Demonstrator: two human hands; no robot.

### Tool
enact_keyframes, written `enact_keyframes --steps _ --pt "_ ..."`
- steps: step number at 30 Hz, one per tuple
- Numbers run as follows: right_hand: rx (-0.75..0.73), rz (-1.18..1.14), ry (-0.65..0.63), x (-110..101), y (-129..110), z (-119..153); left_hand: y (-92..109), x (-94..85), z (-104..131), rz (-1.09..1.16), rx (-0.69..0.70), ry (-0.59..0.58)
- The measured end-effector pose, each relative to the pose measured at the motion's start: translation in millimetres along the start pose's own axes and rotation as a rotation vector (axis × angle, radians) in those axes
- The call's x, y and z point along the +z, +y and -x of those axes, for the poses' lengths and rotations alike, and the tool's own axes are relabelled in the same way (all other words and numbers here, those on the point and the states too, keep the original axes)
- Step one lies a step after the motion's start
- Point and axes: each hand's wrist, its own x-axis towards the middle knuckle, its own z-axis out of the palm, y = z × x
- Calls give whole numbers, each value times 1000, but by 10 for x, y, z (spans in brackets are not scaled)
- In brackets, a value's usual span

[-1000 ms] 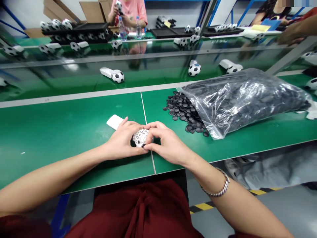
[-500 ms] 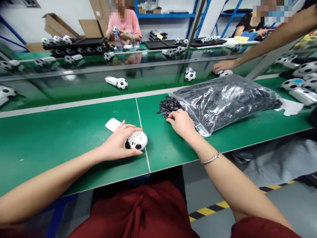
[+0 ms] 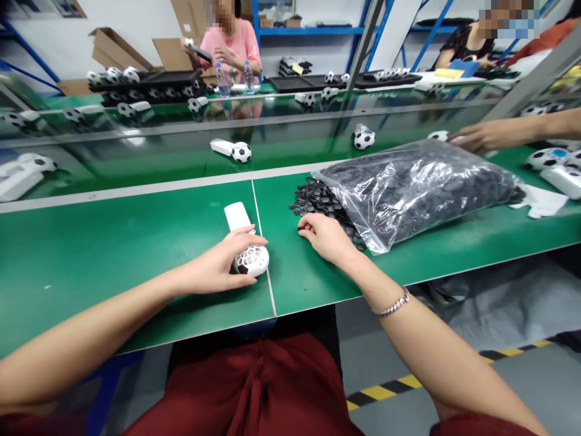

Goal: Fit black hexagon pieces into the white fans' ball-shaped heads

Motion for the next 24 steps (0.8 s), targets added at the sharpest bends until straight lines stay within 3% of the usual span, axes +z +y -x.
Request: enact_keyframes --steps 4,9,13,18,24 --pt "-112 -126 -17 -30 -263 118 -84 -106 -6 43 31 -24" --pt "-259 -262 -157 -49 -606 236 -72 -60 -29 57 7 19" --pt "-335 -261 -195 -32 -719 255 -70 -53 -31 69 5 20" --pt "-241 -396 -245 14 -752 247 -101 -130 -16 113 87 -73" --pt "-181 -450 -250 125 -763 253 -90 -82 -32 167 45 2"
